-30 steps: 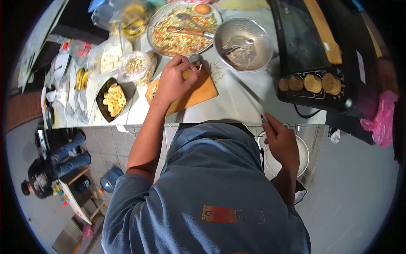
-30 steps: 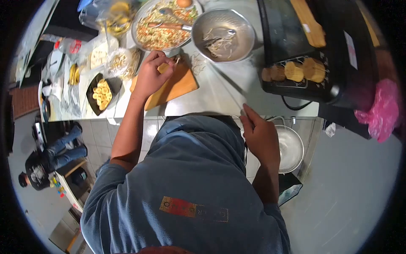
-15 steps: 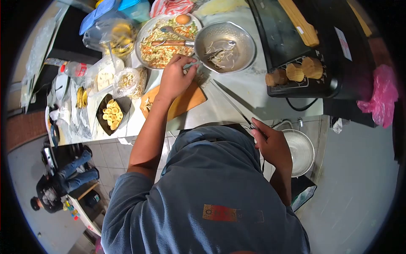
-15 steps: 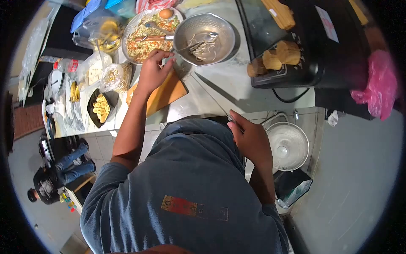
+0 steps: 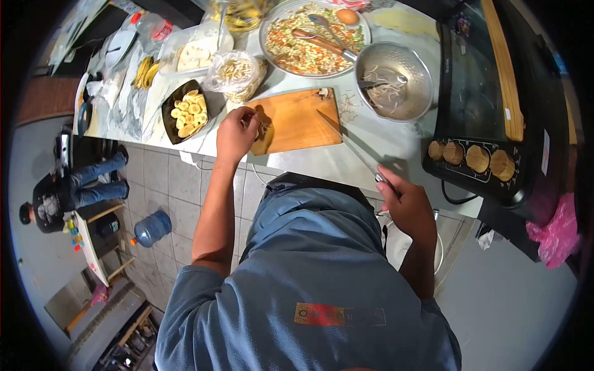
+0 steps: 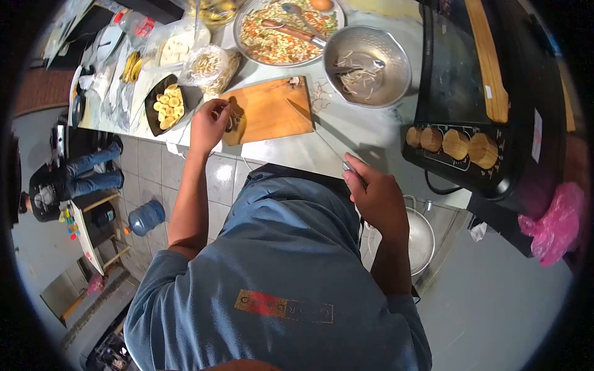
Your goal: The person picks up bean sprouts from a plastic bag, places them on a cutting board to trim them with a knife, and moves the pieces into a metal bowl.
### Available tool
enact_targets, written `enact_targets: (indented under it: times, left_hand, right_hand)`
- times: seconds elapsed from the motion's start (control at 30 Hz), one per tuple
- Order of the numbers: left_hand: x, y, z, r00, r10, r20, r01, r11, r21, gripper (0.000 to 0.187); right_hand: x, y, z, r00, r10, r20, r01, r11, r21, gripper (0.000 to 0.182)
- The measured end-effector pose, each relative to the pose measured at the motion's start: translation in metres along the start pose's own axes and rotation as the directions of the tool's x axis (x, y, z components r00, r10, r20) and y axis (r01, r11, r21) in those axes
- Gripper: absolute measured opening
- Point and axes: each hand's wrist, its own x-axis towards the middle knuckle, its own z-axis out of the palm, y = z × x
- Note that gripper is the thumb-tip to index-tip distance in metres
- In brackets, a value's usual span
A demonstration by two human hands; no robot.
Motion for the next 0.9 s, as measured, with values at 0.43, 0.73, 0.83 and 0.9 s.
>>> enact_targets:
  times: [0.43,0.73,0.83,0.9]
  left_hand:
    - [-0.006,-0.025,-0.006,0.995,0.082,-0.059,-0.078,0.995,0.069,0.015]
    - [0.003,-0.019,-0.001,0.994,0.075,-0.079,-0.066,0.992,0.105,0.016]
    - [0.004,-0.022,0.000,0.995,0.082,-0.050,-0.077,0.993,0.090,0.015]
    - [0.004,-0.026,0.004,0.986,0.141,-0.084,-0.131,0.984,0.117,0.015]
  right_hand:
    - [0.012,-0.014,0.006,0.992,-0.112,0.063,0.114,0.993,-0.018,0.041]
    - [0.000,-0.008,0.009,0.992,-0.115,0.043,0.115,0.993,-0.009,0.042]
    - [-0.003,-0.005,0.011,0.993,-0.112,0.028,0.112,0.994,-0.007,0.042]
    - [-0.005,-0.003,0.012,0.994,-0.108,0.016,0.108,0.994,-0.004,0.042]
